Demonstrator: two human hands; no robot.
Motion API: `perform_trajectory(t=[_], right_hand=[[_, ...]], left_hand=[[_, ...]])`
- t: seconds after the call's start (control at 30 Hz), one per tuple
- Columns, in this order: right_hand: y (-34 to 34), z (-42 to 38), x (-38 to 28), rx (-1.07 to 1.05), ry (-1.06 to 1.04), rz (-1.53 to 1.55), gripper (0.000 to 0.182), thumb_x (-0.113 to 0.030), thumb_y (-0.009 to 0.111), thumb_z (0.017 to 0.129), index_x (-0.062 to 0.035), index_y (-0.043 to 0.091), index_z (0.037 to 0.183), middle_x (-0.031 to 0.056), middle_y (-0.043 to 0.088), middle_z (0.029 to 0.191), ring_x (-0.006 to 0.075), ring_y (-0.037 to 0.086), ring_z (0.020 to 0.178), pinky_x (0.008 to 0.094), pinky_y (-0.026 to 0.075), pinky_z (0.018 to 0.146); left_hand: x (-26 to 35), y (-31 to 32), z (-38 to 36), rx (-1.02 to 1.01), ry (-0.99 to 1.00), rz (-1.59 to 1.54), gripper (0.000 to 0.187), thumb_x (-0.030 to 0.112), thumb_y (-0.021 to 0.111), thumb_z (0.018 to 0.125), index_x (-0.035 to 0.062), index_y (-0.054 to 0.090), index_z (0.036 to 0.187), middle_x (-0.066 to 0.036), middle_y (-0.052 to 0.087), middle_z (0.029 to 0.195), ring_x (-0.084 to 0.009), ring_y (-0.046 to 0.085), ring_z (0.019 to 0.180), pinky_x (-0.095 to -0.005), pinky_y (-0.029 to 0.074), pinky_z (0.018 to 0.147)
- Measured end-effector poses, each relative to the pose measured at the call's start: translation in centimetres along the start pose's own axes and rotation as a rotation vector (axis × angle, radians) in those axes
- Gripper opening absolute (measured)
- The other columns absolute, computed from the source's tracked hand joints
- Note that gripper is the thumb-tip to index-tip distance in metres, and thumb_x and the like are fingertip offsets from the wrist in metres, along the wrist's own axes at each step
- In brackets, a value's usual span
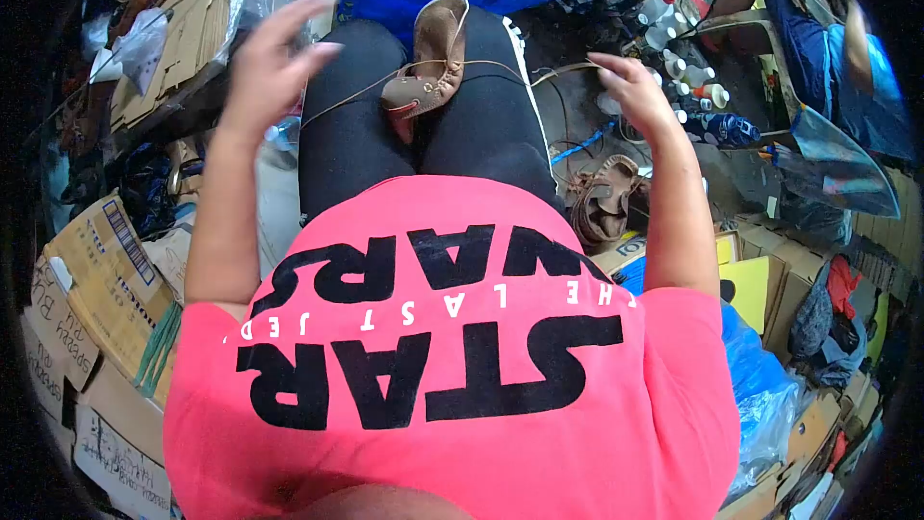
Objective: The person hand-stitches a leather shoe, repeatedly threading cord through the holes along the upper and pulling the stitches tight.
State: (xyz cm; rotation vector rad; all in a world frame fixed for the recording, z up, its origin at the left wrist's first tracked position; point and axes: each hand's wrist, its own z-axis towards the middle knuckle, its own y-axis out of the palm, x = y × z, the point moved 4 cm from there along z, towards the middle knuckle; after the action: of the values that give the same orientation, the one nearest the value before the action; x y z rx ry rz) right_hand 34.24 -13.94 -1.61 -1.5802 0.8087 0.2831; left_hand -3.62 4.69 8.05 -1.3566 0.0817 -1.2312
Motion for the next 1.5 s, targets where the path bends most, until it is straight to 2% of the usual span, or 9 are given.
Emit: perform_trajectory(t=[0.07, 0.17, 0.23, 0.3, 0.37, 0.5, 0.63, 1.03, 1.5], right_hand=[[0.1, 0.5, -2.9, -0.177, 0.219, 0.580, 0.040, -0.029, 0.060, 0.085, -0.0116, 0.060, 0.121, 0.0037, 0.059, 0.099, 0.0158, 0.050, 0.092, 0.0302, 0.040, 0.082], [-1.9, 1.4, 4.0, -0.112, 0.452, 0.652, 0.040, -0.028, 0.056, 0.084, -0.0114, 0.061, 0.120, 0.0057, 0.064, 0.106, 0.0159, 0.058, 0.093, 0.0307, 0.043, 0.077], [-2.8, 1.0, 12.2, -0.075, 0.504, -0.087, 0.038, -0.020, 0.053, 0.083, -0.0094, 0.061, 0.119, 0.0153, 0.066, 0.102, 0.0242, 0.063, 0.095, 0.0348, 0.046, 0.079], [-2.4, -1.3, 15.6, -0.318, 0.288, -0.735, 0.037, -0.010, 0.049, 0.081, -0.0078, 0.061, 0.117, 0.0221, 0.063, 0.103, 0.0334, 0.061, 0.098, 0.0379, 0.046, 0.083], [-1.4, -1.5, 10.7, -0.091, 0.344, -0.259, 0.042, -0.001, 0.049, 0.078, -0.0144, 0.064, 0.115, 0.0204, 0.063, 0.106, 0.0324, 0.061, 0.100, 0.0362, 0.045, 0.087], [1.3, 0.6, -6.3, 0.032, -0.119, 0.197, 0.024, -0.003, 0.066, 0.078, -0.0086, 0.069, 0.101, 0.0071, 0.065, 0.095, 0.0159, 0.061, 0.087, 0.0276, 0.048, 0.076], [3.0, 3.0, -13.2, 0.038, -0.503, 0.104, 0.013, -0.007, 0.070, 0.075, -0.0087, 0.071, 0.087, 0.0063, 0.066, 0.082, 0.0182, 0.064, 0.081, 0.0291, 0.051, 0.071], [5.5, 3.5, -13.2, -0.085, -0.451, 0.300, 0.014, -0.003, 0.070, 0.076, -0.0090, 0.070, 0.089, 0.0026, 0.060, 0.081, 0.0133, 0.060, 0.078, 0.0257, 0.048, 0.069], [5.0, 0.9, -16.1, 0.024, -0.645, -0.200, 0.020, -0.004, 0.060, 0.077, -0.0158, 0.070, 0.090, 0.0083, 0.060, 0.087, 0.0289, 0.060, 0.081, 0.0384, 0.048, 0.071]], left_hand=[[2.9, 4.2, 2.4, -0.170, 0.158, -0.062, 0.049, 0.024, 0.072, 0.075, 0.0102, 0.058, 0.120, -0.013, 0.051, 0.132, -0.0279, 0.049, 0.122, -0.0366, 0.038, 0.102], [4.0, 8.5, 5.2, -0.398, 0.074, -0.105, 0.050, 0.026, 0.077, 0.069, 0.0074, 0.057, 0.112, -0.015, 0.059, 0.111, -0.0310, 0.057, 0.106, -0.0368, 0.044, 0.090], [3.4, 10.0, 6.0, -0.546, 0.092, 0.036, 0.045, 0.027, 0.078, 0.069, 0.0055, 0.060, 0.104, -0.015, 0.062, 0.099, -0.0297, 0.060, 0.094, -0.0342, 0.047, 0.082], [3.1, 10.5, 6.5, -0.671, 0.030, -0.005, 0.040, 0.025, 0.077, 0.070, 0.0036, 0.061, 0.100, -0.013, 0.063, 0.094, -0.0262, 0.061, 0.088, -0.0325, 0.047, 0.080], [2.7, 11.5, 6.5, -0.802, -0.025, -0.049, 0.036, 0.024, 0.076, 0.072, 0.0017, 0.063, 0.096, -0.011, 0.064, 0.089, -0.0228, 0.062, 0.082, -0.0308, 0.047, 0.077], [1.6, 12.1, 6.0, -0.848, -0.179, -0.424, 0.023, 0.016, 0.071, 0.079, -0.0007, 0.064, 0.094, -0.002, 0.065, 0.088, -0.0099, 0.058, 0.081, -0.0271, 0.047, 0.076], [0.5, 12.4, 5.6, -0.870, -0.238, -0.612, 0.022, 0.014, 0.070, 0.079, 0.0012, 0.066, 0.097, -0.001, 0.065, 0.087, -0.0089, 0.059, 0.082, -0.0257, 0.046, 0.079], [0.8, 11.9, 5.6, -0.855, -0.232, -0.584, 0.022, 0.017, 0.070, 0.079, 0.0012, 0.068, 0.094, -0.002, 0.066, 0.087, -0.0088, 0.058, 0.083, -0.0257, 0.045, 0.080], [0.8, 12.0, 5.4, -0.977, -0.074, -0.424, 0.030, 0.010, 0.063, 0.082, 0.0042, 0.065, 0.111, -0.006, 0.066, 0.096, -0.0137, 0.058, 0.093, -0.0286, 0.043, 0.088]])
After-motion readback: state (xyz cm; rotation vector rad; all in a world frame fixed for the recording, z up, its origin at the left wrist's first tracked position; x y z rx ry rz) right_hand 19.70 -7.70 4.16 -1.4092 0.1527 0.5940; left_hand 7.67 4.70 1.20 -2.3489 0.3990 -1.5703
